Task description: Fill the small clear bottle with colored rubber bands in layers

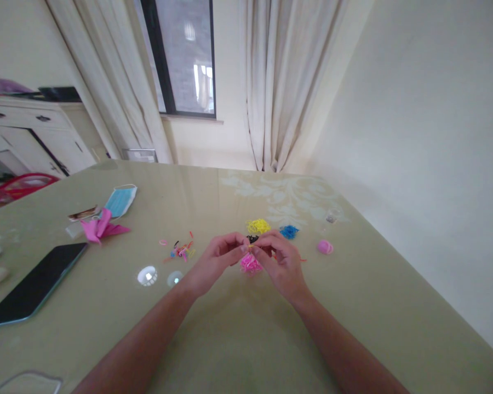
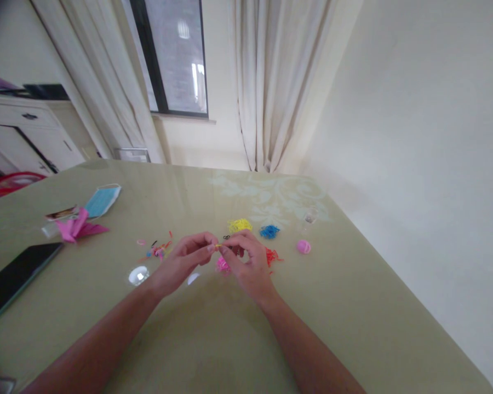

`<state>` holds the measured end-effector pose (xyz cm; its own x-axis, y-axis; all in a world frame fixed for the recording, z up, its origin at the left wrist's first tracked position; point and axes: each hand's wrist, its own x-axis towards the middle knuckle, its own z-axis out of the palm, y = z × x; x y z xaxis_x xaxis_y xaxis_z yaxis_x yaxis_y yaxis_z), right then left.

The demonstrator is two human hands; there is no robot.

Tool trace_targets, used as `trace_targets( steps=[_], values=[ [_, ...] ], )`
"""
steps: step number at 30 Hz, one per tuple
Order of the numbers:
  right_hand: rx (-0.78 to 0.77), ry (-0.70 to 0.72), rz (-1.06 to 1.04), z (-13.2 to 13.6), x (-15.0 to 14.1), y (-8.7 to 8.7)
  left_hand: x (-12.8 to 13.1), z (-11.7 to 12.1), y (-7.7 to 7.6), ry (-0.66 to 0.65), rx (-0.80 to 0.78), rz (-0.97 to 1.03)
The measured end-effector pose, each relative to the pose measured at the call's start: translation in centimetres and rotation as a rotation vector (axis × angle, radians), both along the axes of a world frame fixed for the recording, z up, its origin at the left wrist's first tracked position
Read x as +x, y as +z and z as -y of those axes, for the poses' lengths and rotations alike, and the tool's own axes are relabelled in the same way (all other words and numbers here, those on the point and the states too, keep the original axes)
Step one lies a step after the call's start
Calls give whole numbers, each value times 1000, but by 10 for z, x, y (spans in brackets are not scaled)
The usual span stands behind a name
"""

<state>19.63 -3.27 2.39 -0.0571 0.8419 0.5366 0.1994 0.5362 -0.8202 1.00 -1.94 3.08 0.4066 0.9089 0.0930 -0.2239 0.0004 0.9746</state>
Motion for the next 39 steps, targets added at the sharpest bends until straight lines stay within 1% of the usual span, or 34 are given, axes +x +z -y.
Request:
trace_targets(
  steps=[2, 4, 11, 17, 22, 27, 31, 36, 39],
  values=[
    [-6, 13, -9, 0, 0, 0, -1, 0, -2, -62, -59, 33],
    [-19, 19, -13, 0, 1, 0, -1, -1, -3, -89, -86, 54],
    [-76, 58, -73, -5, 4, -2, -1, -2, -5, -29, -19, 4],
    [-108, 78, -85, -6, 6, -3, -2, -3, -6, -43, -2, -9],
    [-94, 105, -112, -4, 6, -2, -1, -3, -6, -27, 14, -18],
    [-59, 72, -91, -4, 4, -2, 0, -3, -3, -19, 23, -38],
    [-33, 27, -73, -4, 5, -2, 1, -3, -4, 4, 41, -17],
    [-38, -15, -55, -5, 4, -5, 4, -5, -9, 106, 34, 89],
    [-58, -8, -49, -5, 3, -7, 4, -6, -9, 145, 40, 95]
  ],
)
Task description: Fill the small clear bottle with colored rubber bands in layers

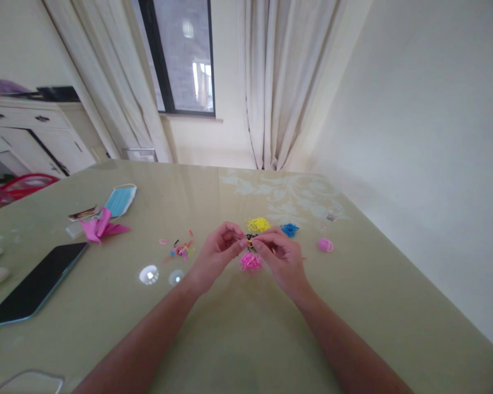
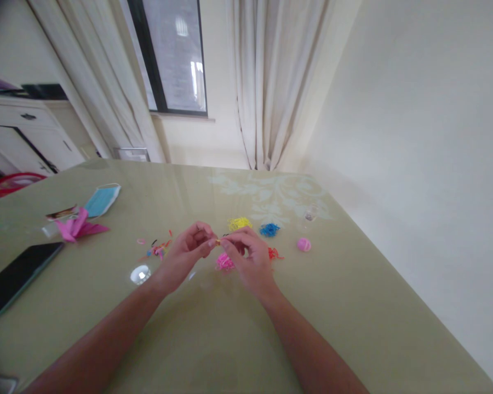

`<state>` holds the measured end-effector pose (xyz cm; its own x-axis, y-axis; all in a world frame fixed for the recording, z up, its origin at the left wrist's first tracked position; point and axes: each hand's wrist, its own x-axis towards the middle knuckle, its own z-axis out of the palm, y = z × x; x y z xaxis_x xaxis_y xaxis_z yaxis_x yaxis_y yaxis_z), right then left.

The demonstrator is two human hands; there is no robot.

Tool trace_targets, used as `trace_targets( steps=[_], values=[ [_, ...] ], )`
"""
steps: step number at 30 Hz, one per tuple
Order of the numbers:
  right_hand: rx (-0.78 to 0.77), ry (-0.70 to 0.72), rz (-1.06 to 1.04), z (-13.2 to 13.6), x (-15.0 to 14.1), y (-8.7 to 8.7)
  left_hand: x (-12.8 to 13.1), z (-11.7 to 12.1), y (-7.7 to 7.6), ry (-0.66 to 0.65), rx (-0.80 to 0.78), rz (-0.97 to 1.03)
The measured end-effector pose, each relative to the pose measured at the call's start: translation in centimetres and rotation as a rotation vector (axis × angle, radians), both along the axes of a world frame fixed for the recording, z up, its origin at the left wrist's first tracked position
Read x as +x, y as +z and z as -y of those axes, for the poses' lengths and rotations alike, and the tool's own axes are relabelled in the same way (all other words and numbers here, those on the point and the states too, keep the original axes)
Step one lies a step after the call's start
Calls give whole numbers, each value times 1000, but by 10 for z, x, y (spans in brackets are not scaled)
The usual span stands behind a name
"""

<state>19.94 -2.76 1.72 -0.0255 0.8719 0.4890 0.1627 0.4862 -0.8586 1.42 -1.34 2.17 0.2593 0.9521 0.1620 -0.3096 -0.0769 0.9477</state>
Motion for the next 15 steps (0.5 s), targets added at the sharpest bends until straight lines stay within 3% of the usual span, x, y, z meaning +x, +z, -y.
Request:
trace_targets(
  steps=[15],
  values=[
    [-92, 56, 7, 1, -3, 2, -2, 5, 4, -29, 89, -26]
  ],
)
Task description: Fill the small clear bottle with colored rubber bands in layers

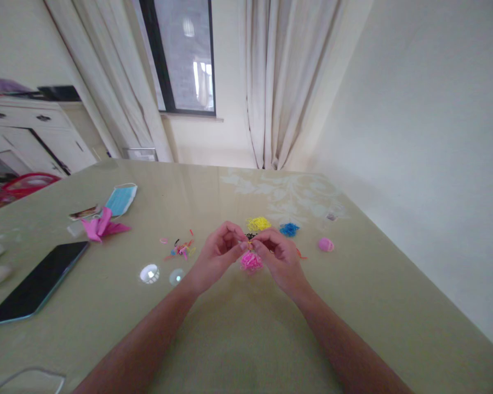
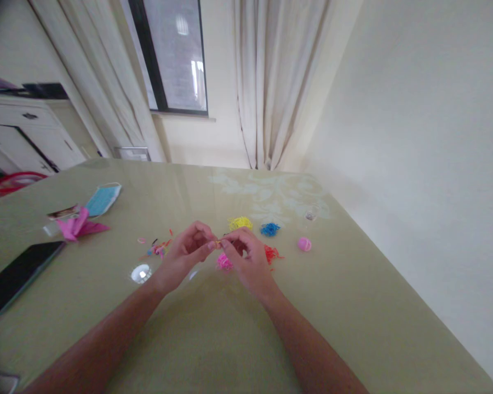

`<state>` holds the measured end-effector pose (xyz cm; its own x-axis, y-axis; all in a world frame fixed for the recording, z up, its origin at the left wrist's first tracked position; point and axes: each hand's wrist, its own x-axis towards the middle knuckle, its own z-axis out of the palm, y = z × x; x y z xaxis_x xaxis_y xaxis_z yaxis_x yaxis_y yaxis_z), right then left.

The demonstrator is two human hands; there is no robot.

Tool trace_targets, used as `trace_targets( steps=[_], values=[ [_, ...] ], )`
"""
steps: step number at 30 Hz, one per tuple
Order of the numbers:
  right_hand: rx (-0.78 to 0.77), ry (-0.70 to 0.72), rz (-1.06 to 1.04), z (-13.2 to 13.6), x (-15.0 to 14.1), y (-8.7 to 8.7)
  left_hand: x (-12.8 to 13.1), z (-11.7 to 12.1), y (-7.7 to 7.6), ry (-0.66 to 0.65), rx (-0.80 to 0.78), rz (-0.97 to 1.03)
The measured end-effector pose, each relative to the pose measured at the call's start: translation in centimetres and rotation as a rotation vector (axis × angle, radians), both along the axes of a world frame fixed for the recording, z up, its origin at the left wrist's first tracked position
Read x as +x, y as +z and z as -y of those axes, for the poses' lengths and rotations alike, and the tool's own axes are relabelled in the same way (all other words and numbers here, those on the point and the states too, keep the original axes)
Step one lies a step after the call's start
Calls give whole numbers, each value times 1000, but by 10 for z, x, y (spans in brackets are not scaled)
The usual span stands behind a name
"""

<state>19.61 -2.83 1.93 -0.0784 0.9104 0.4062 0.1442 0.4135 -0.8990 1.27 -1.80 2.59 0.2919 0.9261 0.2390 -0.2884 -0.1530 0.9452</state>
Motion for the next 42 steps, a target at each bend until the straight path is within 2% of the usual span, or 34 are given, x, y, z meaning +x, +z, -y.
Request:
trace_targets(
  steps=[9, 19, 25, 32, 37, 42],
  values=[
    [-49, 41, -25, -1, 0, -1, 0, 2, 0, -36, 7, -9],
    [-216, 152, -298, -2, 0, 3, 0, -1, 0, 2, 53, -57],
    [-383, 256, -400, -1, 1, 3, 0, 0, -4, 23, 72, -82],
    [-494, 442, -459, 1, 2, 7, -1, 0, -7, 52, 104, -108],
    [-518, 442, -506, 3, 2, 11, 0, 1, -7, 92, 134, -114],
    [-470, 383, -478, 3, 1, 11, -1, 0, -7, 124, 138, -91]
  ],
)
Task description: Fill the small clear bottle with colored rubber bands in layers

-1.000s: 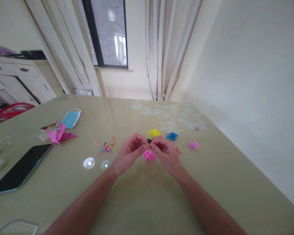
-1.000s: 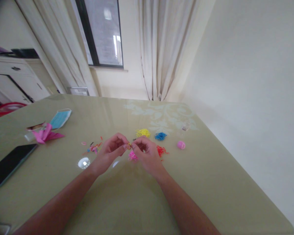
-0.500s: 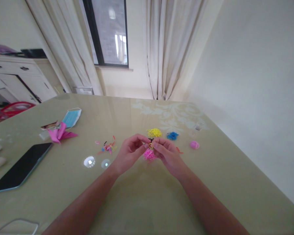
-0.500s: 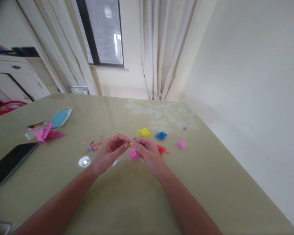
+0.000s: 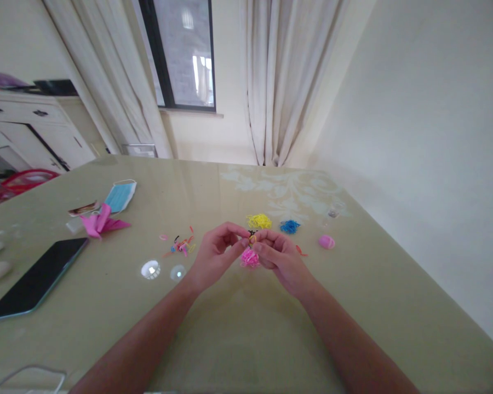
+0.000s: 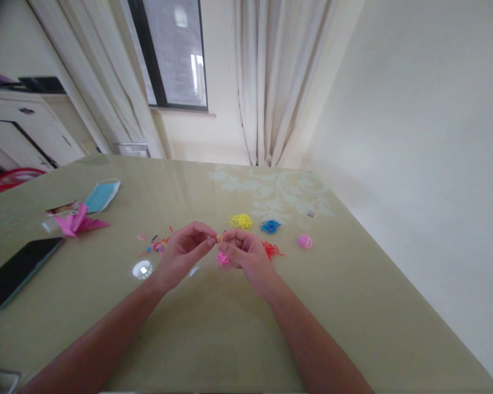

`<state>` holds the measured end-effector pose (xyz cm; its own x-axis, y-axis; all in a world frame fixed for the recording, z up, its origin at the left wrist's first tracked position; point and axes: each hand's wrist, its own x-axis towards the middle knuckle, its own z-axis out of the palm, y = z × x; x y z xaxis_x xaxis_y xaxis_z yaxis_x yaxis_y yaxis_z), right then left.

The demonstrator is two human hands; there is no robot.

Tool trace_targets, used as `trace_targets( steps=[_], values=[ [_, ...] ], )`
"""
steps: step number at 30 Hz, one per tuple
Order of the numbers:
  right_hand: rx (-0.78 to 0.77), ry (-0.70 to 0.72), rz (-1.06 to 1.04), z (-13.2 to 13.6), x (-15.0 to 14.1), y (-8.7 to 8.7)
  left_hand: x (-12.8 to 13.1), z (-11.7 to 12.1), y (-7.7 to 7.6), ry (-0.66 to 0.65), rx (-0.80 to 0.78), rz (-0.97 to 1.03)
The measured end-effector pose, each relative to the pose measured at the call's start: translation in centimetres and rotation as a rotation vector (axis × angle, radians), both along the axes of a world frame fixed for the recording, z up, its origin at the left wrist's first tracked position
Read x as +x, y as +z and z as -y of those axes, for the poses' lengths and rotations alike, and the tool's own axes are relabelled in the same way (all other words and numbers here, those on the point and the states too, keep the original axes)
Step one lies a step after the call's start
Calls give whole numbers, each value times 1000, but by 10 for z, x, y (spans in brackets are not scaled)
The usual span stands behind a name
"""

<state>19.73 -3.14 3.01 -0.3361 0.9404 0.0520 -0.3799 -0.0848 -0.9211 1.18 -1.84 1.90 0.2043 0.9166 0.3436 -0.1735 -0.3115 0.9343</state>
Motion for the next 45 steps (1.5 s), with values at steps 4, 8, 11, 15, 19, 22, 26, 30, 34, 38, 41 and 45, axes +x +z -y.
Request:
trace_targets(
  steps=[4, 8, 11, 15, 19, 22, 26, 30, 34, 38, 41, 45],
  values=[
    [32, -73, 38, -2, 0, -3, 0, 1, 2, 8, 3, 25],
    [42, -102, 72, -3, 1, -4, 0, 2, 4, 22, -9, 23],
    [20, -106, 60, -3, 1, -3, 0, 2, 3, 33, -1, 12],
    [-11, -92, 25, -2, 0, -2, 0, 0, 0, 65, 11, -26],
    [-20, -80, 21, -2, 0, -2, 0, 1, 0, 68, 13, -29],
    [-12, -79, 23, -2, 1, -2, 1, 2, 2, 59, 2, -1],
    [0, -85, 25, -1, 0, -2, 3, 2, 3, 20, -57, 125],
    [0, -79, 32, 2, -1, 0, 7, 4, 5, -89, -211, 275],
    [-6, -59, 20, 3, -1, 0, 8, 7, 7, -217, -336, 296],
    [9, -84, 32, 1, 0, 1, 7, 7, 6, -230, -313, 233],
    [18, -113, 48, 0, 1, 2, 6, 5, 4, -203, -269, 206],
    [41, -153, 98, 1, 0, 2, 7, 4, 5, -134, -213, 165]
  ],
)
